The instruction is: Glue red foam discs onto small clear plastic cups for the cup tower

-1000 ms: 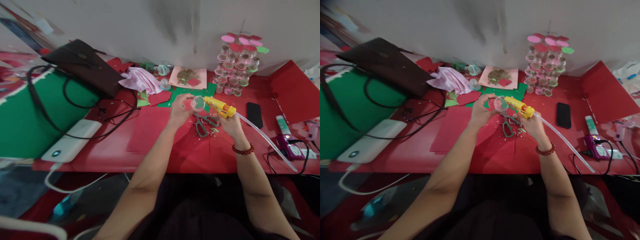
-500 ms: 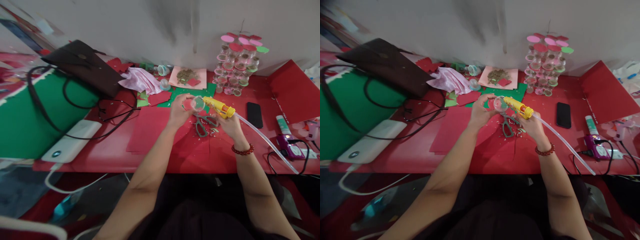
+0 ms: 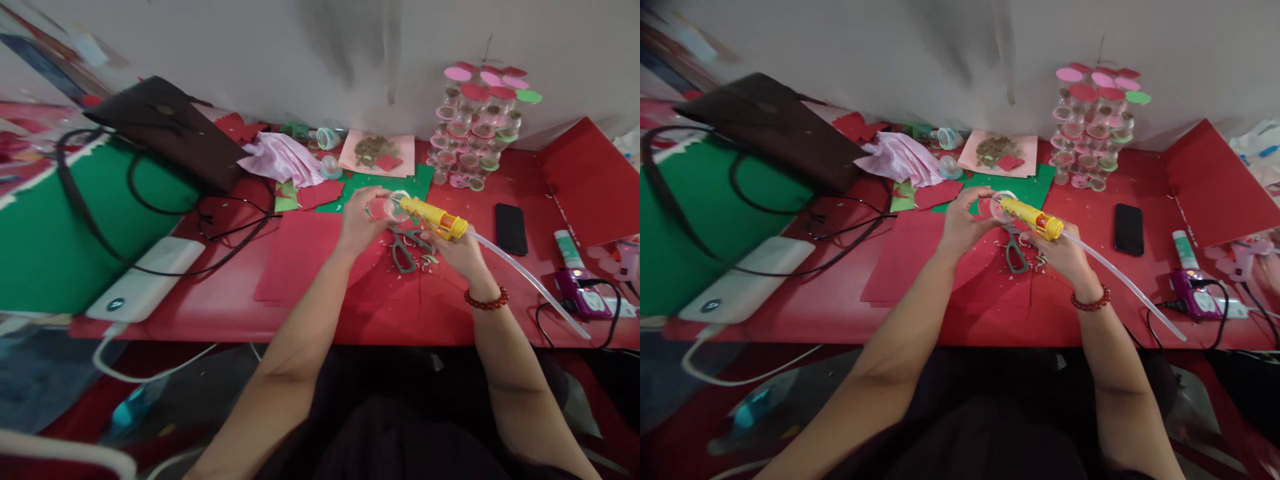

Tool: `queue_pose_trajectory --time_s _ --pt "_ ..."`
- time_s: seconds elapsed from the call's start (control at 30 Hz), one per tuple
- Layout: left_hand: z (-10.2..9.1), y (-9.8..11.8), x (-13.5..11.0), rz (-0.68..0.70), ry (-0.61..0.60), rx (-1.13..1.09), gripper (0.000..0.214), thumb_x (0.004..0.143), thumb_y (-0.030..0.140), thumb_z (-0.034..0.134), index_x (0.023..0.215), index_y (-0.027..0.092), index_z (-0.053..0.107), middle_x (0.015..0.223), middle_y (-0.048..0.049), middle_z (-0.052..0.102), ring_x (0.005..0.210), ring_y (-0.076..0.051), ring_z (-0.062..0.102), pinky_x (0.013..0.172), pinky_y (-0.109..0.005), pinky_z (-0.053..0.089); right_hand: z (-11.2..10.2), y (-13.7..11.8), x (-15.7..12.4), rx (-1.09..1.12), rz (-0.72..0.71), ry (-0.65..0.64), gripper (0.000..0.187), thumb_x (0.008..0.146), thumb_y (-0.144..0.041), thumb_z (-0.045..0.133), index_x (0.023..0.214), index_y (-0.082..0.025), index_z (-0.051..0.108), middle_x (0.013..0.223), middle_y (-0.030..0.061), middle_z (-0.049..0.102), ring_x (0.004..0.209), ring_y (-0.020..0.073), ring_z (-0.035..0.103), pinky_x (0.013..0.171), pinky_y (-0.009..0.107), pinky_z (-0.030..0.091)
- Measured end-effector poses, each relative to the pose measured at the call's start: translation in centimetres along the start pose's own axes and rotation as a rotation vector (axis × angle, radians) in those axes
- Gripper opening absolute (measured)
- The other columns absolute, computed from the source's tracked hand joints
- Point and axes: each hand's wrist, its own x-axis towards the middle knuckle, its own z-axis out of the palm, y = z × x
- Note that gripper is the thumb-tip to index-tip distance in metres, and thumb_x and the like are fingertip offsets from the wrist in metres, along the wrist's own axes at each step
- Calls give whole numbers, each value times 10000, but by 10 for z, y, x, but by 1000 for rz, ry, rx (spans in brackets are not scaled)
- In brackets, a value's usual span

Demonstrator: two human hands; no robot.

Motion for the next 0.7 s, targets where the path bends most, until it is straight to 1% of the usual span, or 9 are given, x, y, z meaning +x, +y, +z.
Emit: queue_pose_trajectory --time_s 0.13,0.23,0.33,0.4,0.47,0.6,0.7 --pt "1 0 0 2 6 -7 421 706 301 896 1085 261 717 1181 -59 758 1193 -267 668 1056 -452 520 -1 2 0 9 -17 -12 363 707 -455 833 963 -203 784 622 -28 641 479 79 438 433 242 399" --pt "1 1 1 4 14 -17 419 687 279 908 1062 259 723 1139 -55 772 1170 -265 680 1043 -443 529 -3 5 1 -28 -48 -41 357 711 -461 838 956 -207 784 641 -29 634 498 86 444 449 251 405" --pt "1 0 1 -12 22 -17 422 678 295 915 1053 250 726 1143 -62 772 1161 -267 684 1035 -444 533 -4 8 2 -73 -57 -64 325 734 -453 828 950 -214 781 649 -23 613 520 103 453 461 267 408" --pt "0 1 1 -19 20 -25 424 682 308 912 1058 246 727 1148 -61 772 1159 -266 684 1035 -445 533 -5 8 2 -84 -53 -59 297 746 -460 818 902 -213 768 640 -20 596 522 107 450 463 272 405" --pt "0 1 1 -20 15 -33 424 684 307 910 1062 244 729 1143 -57 774 1157 -263 687 1036 -441 534 -5 8 2 -81 -57 -46 309 746 -482 815 875 -207 756 637 -19 595 518 104 442 460 270 396" --pt "0 0 1 -25 22 -32 421 676 297 915 1054 255 735 1140 -54 774 1159 -262 689 1043 -443 537 -4 5 0 -63 -70 -56 374 731 -515 824 903 -190 754 673 -9 635 519 92 450 460 258 394" --pt "0 -1 2 -43 32 -38 411 683 321 910 1050 261 735 1144 -55 773 1166 -262 688 1050 -450 541 -3 2 -1 -56 -40 -50 373 713 -523 834 854 -187 750 606 -23 594 496 88 435 437 249 385"
